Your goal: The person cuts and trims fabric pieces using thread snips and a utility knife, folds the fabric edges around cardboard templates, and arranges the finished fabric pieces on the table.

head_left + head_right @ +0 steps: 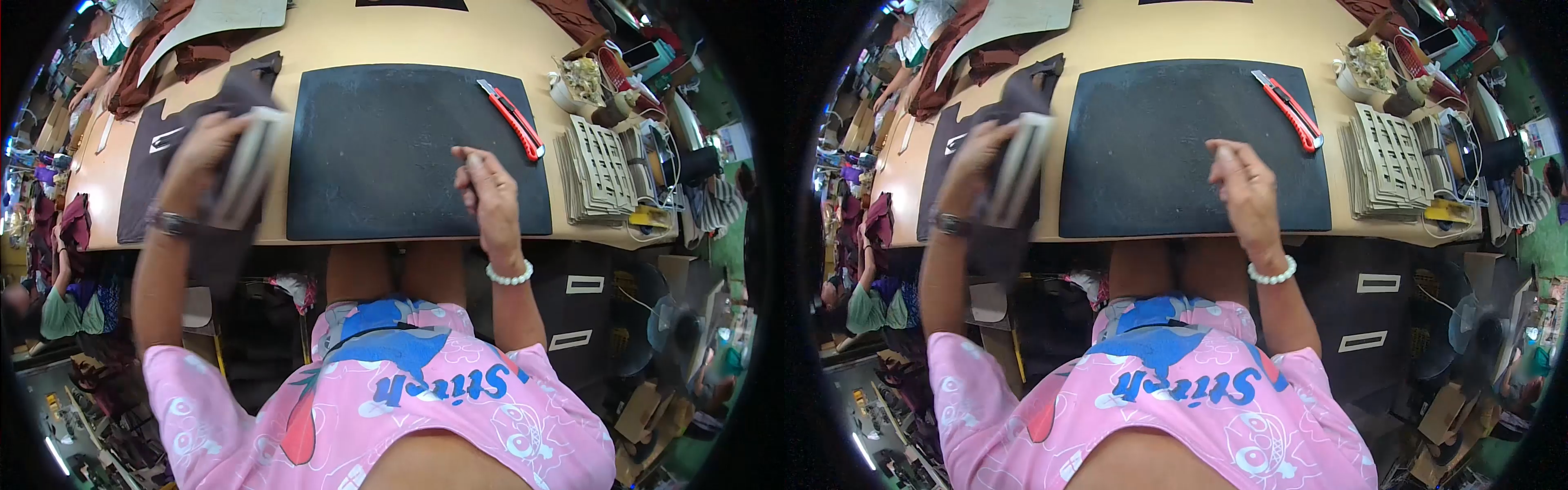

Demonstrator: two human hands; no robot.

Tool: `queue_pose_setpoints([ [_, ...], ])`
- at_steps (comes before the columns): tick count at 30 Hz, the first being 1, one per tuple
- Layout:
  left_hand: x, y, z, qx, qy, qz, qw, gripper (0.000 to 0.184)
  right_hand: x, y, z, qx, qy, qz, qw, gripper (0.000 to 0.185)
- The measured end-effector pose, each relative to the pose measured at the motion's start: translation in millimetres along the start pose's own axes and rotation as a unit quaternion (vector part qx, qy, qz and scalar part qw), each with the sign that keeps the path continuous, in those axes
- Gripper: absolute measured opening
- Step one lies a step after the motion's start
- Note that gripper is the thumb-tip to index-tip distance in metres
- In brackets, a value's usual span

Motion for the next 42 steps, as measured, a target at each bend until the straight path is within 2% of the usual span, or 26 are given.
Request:
queue_pose_setpoints([
  [2,-38,-77,52,-0.194,-0.025,-0.146,0.970,0.024,-10,-28,2,0.056,-0.013,-0.017,0.998,0.025],
  [4,-63,-121,85,-0.348,-0.056,-0.100,0.930,0.020,-22,-46,1,0.072,-0.037,-0.054,0.995,0.027],
  [6,-78,-146,98,-0.444,-0.072,-0.058,0.891,0.016,-27,-57,5,0.109,-0.057,-0.071,0.990,0.028],
  [8,-92,-162,99,-0.505,-0.039,-0.049,0.861,0.015,-29,-58,17,0.163,-0.074,-0.070,0.981,0.028],
  [10,-101,-167,100,-0.534,-0.033,-0.018,0.845,0.015,-29,-56,26,0.156,-0.088,-0.052,0.983,0.027],
  [19,-113,-171,91,-0.528,-0.028,-0.038,0.848,0.014,-28,-45,36,0.192,-0.088,-0.015,0.977,0.019],
  [25,-118,-170,92,-0.485,-0.079,-0.033,0.870,0.014,-26,-44,27,0.174,-0.066,-0.019,0.982,0.018],
  [28,-122,-167,93,-0.472,-0.063,-0.060,0.877,0.015,-26,-44,27,0.182,-0.073,-0.023,0.980,0.018],
  [37,-126,-164,97,-0.458,-0.076,-0.057,0.884,0.016,-28,-43,28,0.210,-0.073,-0.008,0.975,0.018],
  [42,-128,-166,97,-0.465,-0.033,-0.060,0.883,0.015,-29,-44,34,0.218,-0.068,-0.002,0.974,0.016],
])
Point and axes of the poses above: each hand's wrist, its own x-axis towards the middle knuckle, its own y-axis out of the back of the hand, z = x × y, the point moved 7 cm from there along x, towards the middle knuckle, and after that the axes turned 10 degrees about x, right-handed, at the moved point
